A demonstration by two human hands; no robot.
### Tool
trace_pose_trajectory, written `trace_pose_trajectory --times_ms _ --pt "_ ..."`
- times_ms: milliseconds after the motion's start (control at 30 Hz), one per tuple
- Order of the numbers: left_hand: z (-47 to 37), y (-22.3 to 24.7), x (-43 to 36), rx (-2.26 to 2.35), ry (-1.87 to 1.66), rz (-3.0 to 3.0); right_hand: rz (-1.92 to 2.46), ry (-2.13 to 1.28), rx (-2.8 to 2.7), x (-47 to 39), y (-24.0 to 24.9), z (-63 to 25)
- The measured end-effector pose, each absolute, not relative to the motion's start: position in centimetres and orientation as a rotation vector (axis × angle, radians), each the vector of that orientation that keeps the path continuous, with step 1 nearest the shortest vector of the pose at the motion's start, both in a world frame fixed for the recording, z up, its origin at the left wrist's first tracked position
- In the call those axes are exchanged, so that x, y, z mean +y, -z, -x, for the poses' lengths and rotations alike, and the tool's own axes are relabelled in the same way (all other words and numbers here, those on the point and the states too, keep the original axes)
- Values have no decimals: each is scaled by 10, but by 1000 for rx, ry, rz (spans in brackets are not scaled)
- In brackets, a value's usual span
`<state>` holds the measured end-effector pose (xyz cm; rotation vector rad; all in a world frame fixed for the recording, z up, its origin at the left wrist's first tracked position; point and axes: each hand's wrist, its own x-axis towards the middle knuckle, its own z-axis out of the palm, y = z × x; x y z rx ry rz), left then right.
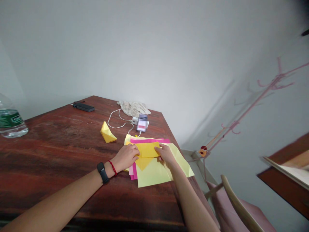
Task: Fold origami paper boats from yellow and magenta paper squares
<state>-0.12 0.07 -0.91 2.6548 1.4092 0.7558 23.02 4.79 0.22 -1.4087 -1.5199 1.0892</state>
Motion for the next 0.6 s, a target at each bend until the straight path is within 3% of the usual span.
trace_pose_trajectory --times_ms 267,600 --pt "16 -7 17 1636 -1650 -1986 1197 -913 -1369 48 -13 -229" --pt "26 -16 24 1440 -1488 -1423 1102 -869 -1337 52 -15 -233"
